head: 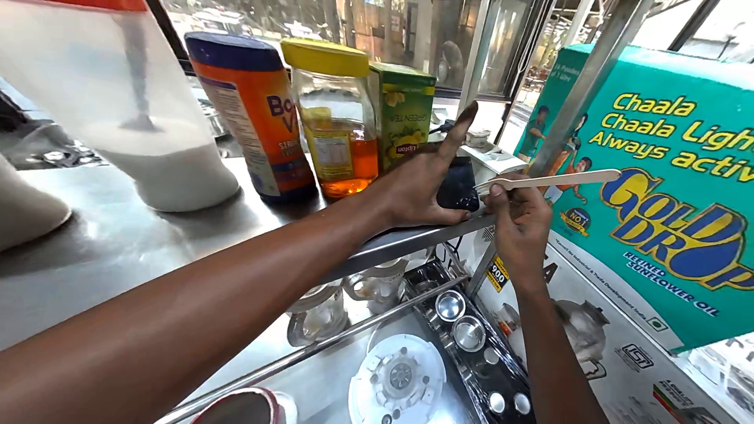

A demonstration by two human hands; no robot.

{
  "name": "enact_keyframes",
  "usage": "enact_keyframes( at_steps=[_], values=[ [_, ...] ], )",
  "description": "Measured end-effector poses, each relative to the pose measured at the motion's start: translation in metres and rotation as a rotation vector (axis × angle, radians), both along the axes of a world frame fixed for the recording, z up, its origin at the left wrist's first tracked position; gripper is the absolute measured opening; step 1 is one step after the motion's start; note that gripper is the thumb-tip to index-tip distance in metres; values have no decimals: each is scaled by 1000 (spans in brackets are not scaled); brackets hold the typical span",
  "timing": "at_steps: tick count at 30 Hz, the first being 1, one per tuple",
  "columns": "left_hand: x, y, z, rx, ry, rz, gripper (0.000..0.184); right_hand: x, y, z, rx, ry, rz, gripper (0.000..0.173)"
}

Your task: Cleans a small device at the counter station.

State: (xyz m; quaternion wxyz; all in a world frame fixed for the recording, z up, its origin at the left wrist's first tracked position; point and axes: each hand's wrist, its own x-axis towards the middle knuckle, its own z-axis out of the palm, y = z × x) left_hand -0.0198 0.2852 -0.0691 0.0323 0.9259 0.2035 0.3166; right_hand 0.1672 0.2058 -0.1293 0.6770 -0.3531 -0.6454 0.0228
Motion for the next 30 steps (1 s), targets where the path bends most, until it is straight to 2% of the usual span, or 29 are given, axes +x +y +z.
enact_keyframes(
  at_steps=[21, 30],
  values=[
    [-1, -3, 1, 33, 10, 25, 131, -8, 7, -19, 232, -143, -281, 16],
    [-1, -2, 1, 37, 7, 3, 131, -10, 9, -16, 243, -191, -296, 16]
  ],
)
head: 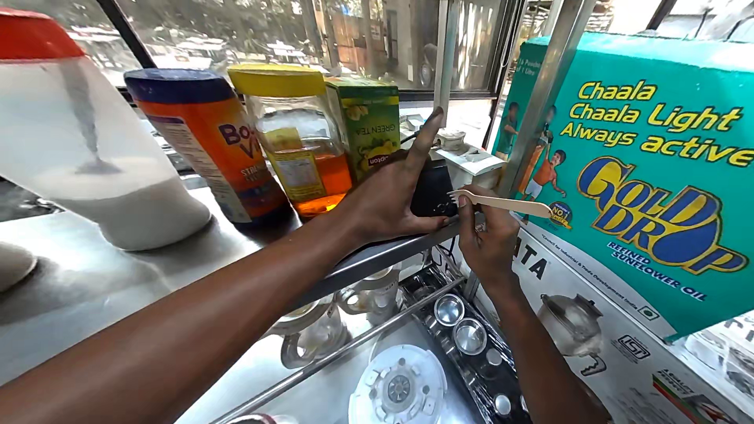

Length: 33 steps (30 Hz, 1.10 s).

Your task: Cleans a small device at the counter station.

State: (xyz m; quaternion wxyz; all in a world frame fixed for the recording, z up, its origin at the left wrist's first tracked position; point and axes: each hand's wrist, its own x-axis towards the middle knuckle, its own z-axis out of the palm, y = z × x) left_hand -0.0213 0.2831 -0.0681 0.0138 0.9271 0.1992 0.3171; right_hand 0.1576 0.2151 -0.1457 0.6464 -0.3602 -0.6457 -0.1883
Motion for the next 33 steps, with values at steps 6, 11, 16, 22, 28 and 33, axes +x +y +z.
enact_keyframes(
  at_steps=[6, 11, 16, 22, 28, 33],
  values=[
    [0, -1, 0, 2, 1, 5, 132, 1, 2, 0, 5, 29, 34, 18],
    [1, 0, -1, -8, -2, 11, 132, 2, 2, -3, 26, 67, 51, 17],
    [0, -1, 0, -14, 4, 16, 133, 0, 2, -2, 42, 3, 8, 15],
    [1, -1, 1, -6, 9, 25, 133, -3, 7, -5, 58, -33, -89, 16],
    [0, 1, -2, -42, 0, 26, 133, -1, 5, -4, 32, 124, 90, 17],
    [0, -2, -1, -112, 35, 153, 130, 11, -36, -32, 19, 470, 170, 20]
  ],
)
